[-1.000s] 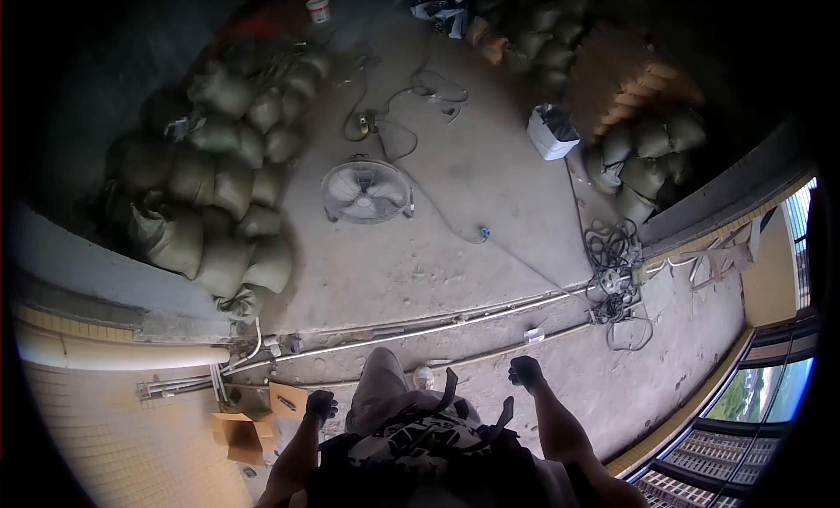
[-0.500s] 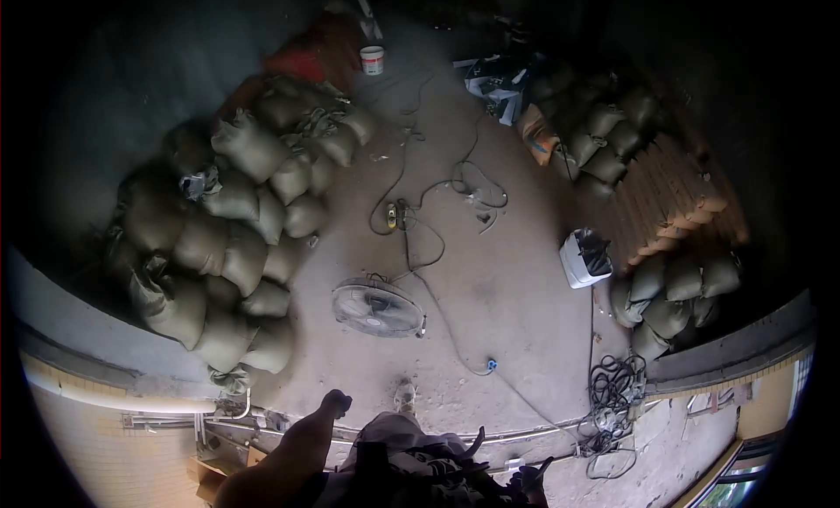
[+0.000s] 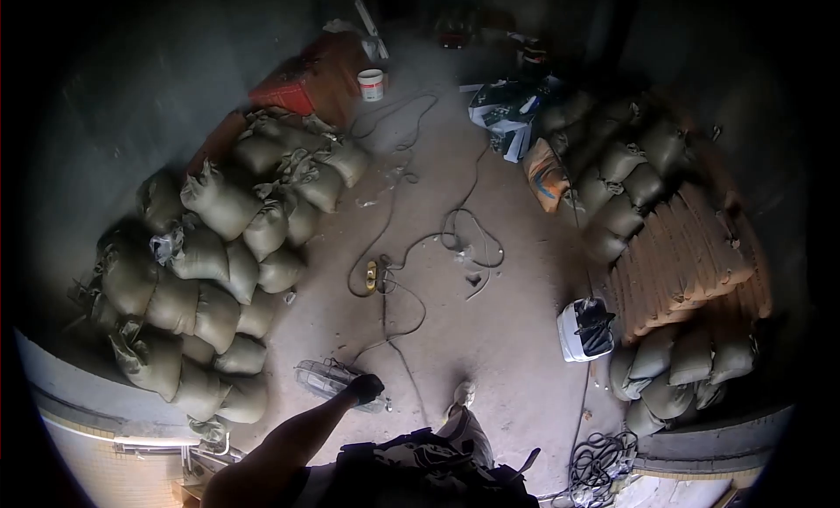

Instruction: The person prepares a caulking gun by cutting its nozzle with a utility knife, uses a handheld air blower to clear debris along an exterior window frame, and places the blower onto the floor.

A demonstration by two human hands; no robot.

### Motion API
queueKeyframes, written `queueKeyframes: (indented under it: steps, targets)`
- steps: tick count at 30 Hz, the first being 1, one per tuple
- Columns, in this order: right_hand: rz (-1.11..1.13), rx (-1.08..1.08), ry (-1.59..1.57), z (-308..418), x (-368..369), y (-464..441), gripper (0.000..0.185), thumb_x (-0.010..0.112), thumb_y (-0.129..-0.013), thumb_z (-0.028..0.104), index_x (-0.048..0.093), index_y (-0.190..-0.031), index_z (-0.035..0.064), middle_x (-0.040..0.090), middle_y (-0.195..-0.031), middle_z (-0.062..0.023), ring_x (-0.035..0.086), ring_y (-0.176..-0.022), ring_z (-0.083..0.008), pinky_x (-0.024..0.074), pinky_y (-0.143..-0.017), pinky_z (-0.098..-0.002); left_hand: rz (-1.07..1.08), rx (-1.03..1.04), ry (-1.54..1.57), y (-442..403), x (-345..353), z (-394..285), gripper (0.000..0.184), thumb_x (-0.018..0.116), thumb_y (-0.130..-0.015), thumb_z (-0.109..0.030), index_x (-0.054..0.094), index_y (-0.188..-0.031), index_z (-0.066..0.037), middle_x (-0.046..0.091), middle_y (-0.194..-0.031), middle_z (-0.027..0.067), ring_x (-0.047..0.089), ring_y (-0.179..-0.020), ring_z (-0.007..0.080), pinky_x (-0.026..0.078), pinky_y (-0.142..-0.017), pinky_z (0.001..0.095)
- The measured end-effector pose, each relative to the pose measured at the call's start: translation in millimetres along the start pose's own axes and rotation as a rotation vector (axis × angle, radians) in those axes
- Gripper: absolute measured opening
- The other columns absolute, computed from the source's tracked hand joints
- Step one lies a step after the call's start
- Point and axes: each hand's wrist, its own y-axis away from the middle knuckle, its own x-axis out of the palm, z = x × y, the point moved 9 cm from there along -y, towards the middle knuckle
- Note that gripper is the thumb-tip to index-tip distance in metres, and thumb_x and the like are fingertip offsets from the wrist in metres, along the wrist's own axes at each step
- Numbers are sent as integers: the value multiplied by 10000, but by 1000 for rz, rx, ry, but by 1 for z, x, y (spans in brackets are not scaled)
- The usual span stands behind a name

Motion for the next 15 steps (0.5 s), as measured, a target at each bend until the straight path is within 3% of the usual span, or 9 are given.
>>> queueKeyframes:
  steps: [2,3,4,5,9,10,11,13,15]
  targets:
    - [-66,19,-36,16,-37,-49,454,601,-929,182,387,-1329,173,602,-750,-134,628,-552,-306,545,-481,-481,5,-404,283,11,11,69,153,607,-865,-198,672,-821,-66,691,-799,161,683,-782,334,544,-659,442]
    - [-103,-2,-62,33,-60,-74,476,603,-931,186,377,-1350,181,606,-758,-139,633,-558,-311,549,-484,-488,-19,-770,623,47,4,63,229,595,-921,-256,664,-834,-56,673,-734,120,668,-656,275,522,-555,432]
    - [-122,-69,-85,70,-71,-98,498,605,-932,189,367,-1370,188,611,-765,-144,637,-563,-317,552,-488,-494,17,-957,656,65,7,73,280,575,-962,-293,666,-847,-55,651,-727,84,639,-590,233,510,-503,410]
    - [-53,-89,-109,156,-58,-73,660,605,-952,223,181,-1450,310,604,-899,-181,637,-590,-365,557,-496,-528,24,-1047,646,82,-2,68,266,597,-960,-291,677,-902,-45,664,-760,97,654,-619,250,525,-517,405]
    - [-42,-348,63,432,20,-41,845,647,-935,237,75,-1547,344,552,-1066,-164,648,-709,-359,587,-585,-495,-24,-1091,721,85,1,87,280,586,-980,-277,637,-1082,-21,692,-875,142,670,-617,264,536,-489,382]
    - [-12,-462,112,488,40,-47,730,645,-937,300,186,-1504,320,549,-1068,-128,649,-713,-334,581,-577,-466,-21,-1097,739,82,-11,70,286,589,-980,-279,628,-1107,-26,694,-889,148,674,-622,268,538,-489,386]
    - [26,-468,123,540,65,-42,662,621,-937,231,263,-1490,301,555,-960,-85,645,-683,-315,561,-541,-437,-45,-1182,812,78,-5,75,295,584,-983,-287,624,-1129,-34,696,-905,158,680,-631,274,543,-494,393]
    - [153,-440,127,608,109,-81,336,604,-932,297,531,-1255,240,577,-920,-48,658,-695,-253,549,-559,-387,-33,-1158,787,46,-1,84,282,584,-983,-294,638,-1100,-44,693,-889,153,681,-629,269,546,-499,390]
    - [172,-470,183,659,162,-64,287,608,-929,311,578,-1177,169,644,-923,-70,679,-721,-230,558,-582,-384,1,-1051,688,-17,-1,101,272,584,-982,-302,653,-1071,-54,691,-874,148,683,-627,264,549,-504,387]
